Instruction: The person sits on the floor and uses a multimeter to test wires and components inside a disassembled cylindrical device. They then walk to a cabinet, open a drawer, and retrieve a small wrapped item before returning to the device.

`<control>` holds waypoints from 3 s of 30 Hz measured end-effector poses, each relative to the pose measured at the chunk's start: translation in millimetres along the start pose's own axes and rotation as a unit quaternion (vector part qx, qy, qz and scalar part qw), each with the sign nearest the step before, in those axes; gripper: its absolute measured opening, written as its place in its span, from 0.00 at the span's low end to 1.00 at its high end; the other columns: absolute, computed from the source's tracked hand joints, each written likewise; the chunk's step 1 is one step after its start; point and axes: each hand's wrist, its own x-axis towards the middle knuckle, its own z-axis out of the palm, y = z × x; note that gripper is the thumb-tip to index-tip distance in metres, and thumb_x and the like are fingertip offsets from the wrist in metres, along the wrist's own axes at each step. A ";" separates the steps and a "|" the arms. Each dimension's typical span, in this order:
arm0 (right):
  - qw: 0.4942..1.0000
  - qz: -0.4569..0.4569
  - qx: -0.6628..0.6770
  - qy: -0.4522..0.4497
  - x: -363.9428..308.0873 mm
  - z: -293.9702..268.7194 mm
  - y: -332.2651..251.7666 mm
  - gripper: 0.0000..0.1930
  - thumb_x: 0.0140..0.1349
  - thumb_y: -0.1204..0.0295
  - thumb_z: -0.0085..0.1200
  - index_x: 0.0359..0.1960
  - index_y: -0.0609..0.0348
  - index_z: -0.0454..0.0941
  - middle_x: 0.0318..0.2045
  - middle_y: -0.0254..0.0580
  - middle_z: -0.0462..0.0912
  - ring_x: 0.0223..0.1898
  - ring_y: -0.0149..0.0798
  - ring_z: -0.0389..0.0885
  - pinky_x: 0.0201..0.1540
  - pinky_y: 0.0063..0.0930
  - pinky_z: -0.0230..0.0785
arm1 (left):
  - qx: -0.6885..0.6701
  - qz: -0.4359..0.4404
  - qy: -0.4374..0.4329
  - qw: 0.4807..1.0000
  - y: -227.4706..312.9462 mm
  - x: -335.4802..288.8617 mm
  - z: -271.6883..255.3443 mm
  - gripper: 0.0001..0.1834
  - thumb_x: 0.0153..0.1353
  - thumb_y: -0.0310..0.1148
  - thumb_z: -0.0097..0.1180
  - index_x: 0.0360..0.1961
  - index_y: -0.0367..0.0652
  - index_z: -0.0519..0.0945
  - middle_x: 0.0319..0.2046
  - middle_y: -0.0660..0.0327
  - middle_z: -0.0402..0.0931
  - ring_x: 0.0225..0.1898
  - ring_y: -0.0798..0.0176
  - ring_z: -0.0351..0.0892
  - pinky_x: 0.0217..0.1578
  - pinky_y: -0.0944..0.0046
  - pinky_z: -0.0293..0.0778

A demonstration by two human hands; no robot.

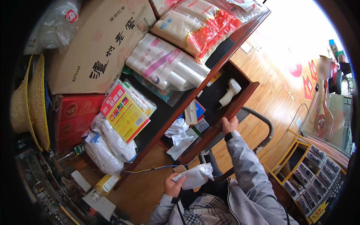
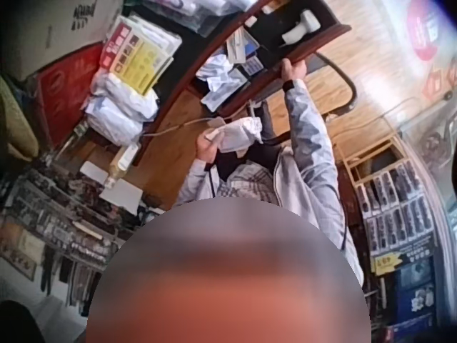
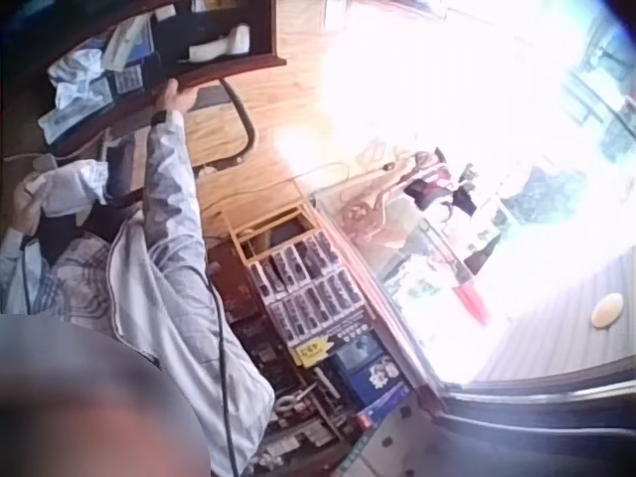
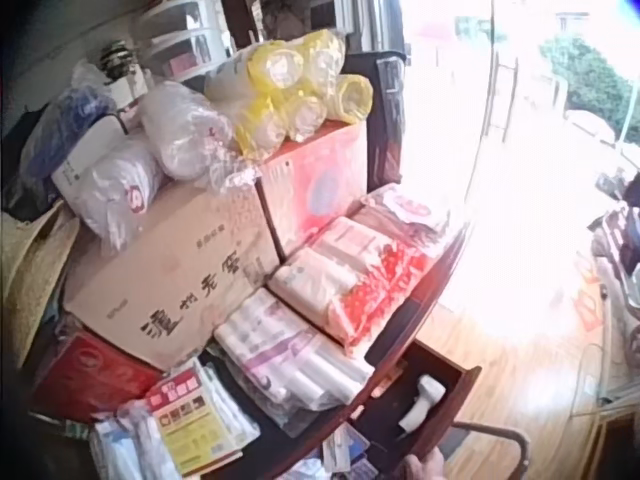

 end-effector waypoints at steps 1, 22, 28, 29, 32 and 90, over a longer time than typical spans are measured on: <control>1.000 -0.005 0.016 -0.014 -0.4 -0.2 -2.6 0.18 0.59 0.74 0.58 0.50 0.68 0.80 0.40 0.54 0.90 0.41 0.48 0.91 0.46 0.40 0.83 | 0.099 0.025 -0.018 0.995 11.7 0.0 -1.6 0.08 0.65 0.26 0.71 0.43 0.35 0.86 0.39 0.61 0.88 0.38 0.72 0.84 0.43 0.67 0.81; 0.993 0.062 0.052 -0.082 -14.3 -3.2 -53.9 0.11 0.60 0.78 0.60 0.43 0.69 0.78 0.30 0.47 0.87 0.28 0.42 0.89 0.30 0.36 0.86 | 0.554 0.239 -0.118 0.789 25.7 33.2 -27.8 0.07 0.54 0.30 0.69 0.31 0.45 0.82 0.33 0.53 0.82 0.44 0.43 0.81 0.60 0.42 0.69; 0.927 0.126 0.270 -0.228 -5.9 37.7 -79.2 0.22 0.66 0.71 0.52 0.62 0.57 0.74 0.50 0.38 0.84 0.52 0.36 0.84 0.53 0.40 0.79 | 0.544 0.237 -0.093 0.800 27.2 41.0 -41.7 0.07 0.54 0.30 0.70 0.33 0.44 0.84 0.39 0.49 0.85 0.53 0.39 0.82 0.56 0.41 0.73; 0.916 0.147 0.296 -0.228 -3.5 40.8 -82.8 0.26 0.67 0.68 0.47 0.68 0.55 0.72 0.50 0.36 0.84 0.52 0.37 0.84 0.52 0.39 0.78 | 0.546 0.242 -0.087 0.798 27.8 42.8 -45.0 0.07 0.54 0.30 0.70 0.34 0.44 0.85 0.39 0.49 0.85 0.53 0.39 0.82 0.55 0.41 0.73; 0.907 0.164 0.323 -0.215 -6.0 43.1 -86.1 0.29 0.67 0.68 0.44 0.72 0.54 0.69 0.52 0.36 0.83 0.52 0.38 0.84 0.52 0.40 0.78 | 0.550 0.244 -0.075 0.795 23.9 50.0 -51.1 0.07 0.54 0.30 0.70 0.33 0.43 0.85 0.40 0.48 0.85 0.54 0.38 0.82 0.54 0.40 0.74; 0.971 0.051 0.107 0.209 -165.0 -61.7 -67.8 0.17 0.63 0.80 0.48 0.51 0.53 0.60 0.33 0.43 0.72 0.24 0.36 0.73 0.19 0.33 0.69 | 0.088 0.093 0.120 0.985 -42.2 -67.5 -137.4 0.15 0.65 0.40 0.70 0.39 0.36 0.86 0.28 0.58 0.87 0.30 0.64 0.86 0.35 0.60 0.80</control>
